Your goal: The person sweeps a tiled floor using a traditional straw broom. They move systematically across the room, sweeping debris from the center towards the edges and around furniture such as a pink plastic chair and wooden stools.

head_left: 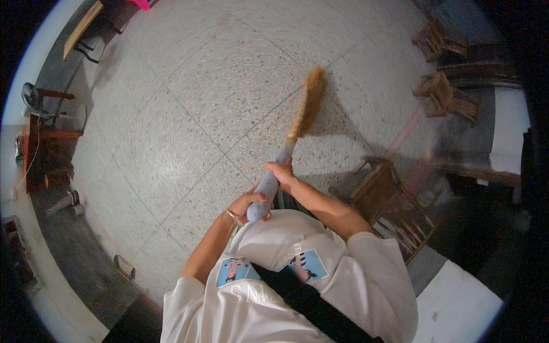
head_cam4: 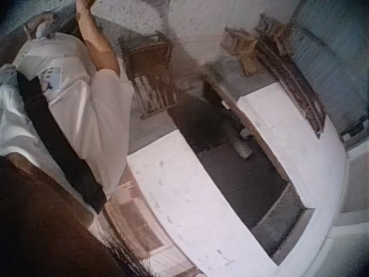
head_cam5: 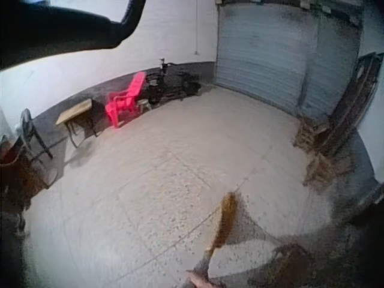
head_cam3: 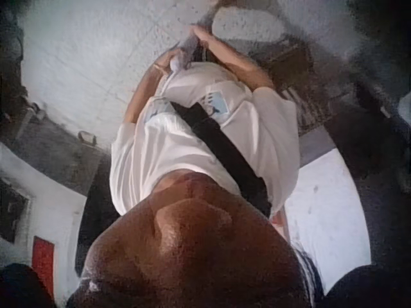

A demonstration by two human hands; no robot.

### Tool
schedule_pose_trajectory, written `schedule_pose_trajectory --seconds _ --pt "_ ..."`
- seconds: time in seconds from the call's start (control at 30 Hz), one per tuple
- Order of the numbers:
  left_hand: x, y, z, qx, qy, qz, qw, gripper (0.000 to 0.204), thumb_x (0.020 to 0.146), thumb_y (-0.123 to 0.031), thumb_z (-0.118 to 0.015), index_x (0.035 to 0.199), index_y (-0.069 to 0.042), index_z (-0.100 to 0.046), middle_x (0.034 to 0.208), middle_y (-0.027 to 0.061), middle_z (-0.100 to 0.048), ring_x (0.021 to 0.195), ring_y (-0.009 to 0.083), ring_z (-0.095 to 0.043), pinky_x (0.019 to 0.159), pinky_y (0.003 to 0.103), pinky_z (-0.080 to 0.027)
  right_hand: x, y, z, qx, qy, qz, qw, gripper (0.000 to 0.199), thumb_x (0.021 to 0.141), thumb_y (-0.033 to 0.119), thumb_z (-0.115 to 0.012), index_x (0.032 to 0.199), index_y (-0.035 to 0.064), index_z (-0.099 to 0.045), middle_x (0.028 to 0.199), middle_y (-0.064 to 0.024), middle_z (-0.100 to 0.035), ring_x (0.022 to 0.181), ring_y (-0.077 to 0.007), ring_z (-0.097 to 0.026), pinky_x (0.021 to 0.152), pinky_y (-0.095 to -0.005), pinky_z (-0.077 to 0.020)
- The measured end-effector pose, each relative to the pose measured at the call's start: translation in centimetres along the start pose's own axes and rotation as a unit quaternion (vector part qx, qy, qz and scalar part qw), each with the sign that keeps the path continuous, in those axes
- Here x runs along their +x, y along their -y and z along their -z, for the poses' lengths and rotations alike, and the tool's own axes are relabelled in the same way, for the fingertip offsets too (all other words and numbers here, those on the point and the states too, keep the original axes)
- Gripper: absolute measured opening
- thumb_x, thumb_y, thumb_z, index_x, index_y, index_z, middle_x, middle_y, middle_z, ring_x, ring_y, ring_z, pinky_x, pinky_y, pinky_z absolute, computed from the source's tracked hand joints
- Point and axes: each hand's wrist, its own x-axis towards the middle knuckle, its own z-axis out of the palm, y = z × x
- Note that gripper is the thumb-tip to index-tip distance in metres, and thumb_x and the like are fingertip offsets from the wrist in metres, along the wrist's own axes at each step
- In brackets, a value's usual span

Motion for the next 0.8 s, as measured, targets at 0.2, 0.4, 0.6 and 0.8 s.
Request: schedule_pose_trajectory --seconds 0.2,0.4,0.6,0.8 --pt "-2.4 -0.7 1.7 -0.037 -0.060 0.024 0.997 0.064 0.073 -0.018 -0.056 0.127 -0.018 -0.023 0.079 0.0125 -0.052 0.060 0.0231 -0.056 0.047 0.032 -0.049 3.7 -4.2 -3.1 -0.024 -0.003 -0.023 0.999 0.090 0.061 0.011 -0.065 0.130 0.0081 -0.006 0.111 -0.0186 -0.039 0.091 -0.0296 -0.049 0.068 -0.0471 -0.0462" --pt "-1.8 -2.8 -1.3 0.029 -0.098 -0.049 0.994 0.071 0.072 -0.014 -0.056 0.131 -0.020 -0.017 0.089 0.0155 -0.049 0.059 0.0241 -0.057 0.048 0.034 -0.050 5.5 -0.7 -5.0 -0.071 0.059 0.049 0.995 0.071 0.059 0.010 -0.065 0.120 0.0069 -0.028 0.100 -0.0165 -0.045 0.085 -0.0263 -0.050 0.063 -0.0431 -0.0457" --pt "4.3 -5.1 -6.7 0.149 -0.072 -0.047 0.985 0.082 0.068 -0.023 -0.059 0.136 -0.020 -0.013 0.086 0.0137 -0.052 0.065 0.0247 -0.058 0.051 0.035 -0.050 1.9 8.7 1.7 0.035 0.092 0.086 0.991 0.061 0.059 0.010 -0.064 0.111 0.0040 -0.033 0.095 -0.0127 -0.046 0.080 -0.0230 -0.050 0.062 -0.0396 -0.0454" --pt "16.0 -7.6 -12.4 0.219 0.058 0.067 0.972 0.079 0.072 -0.018 -0.059 0.136 -0.023 -0.014 0.087 0.0134 -0.052 0.065 0.0250 -0.058 0.052 0.036 -0.050 4.3 13.4 15.4 0.266 -0.002 0.107 0.958 0.051 0.065 0.006 -0.063 0.105 0.0078 -0.031 0.091 -0.0131 -0.045 0.065 -0.0254 -0.055 0.055 -0.0382 -0.0502"
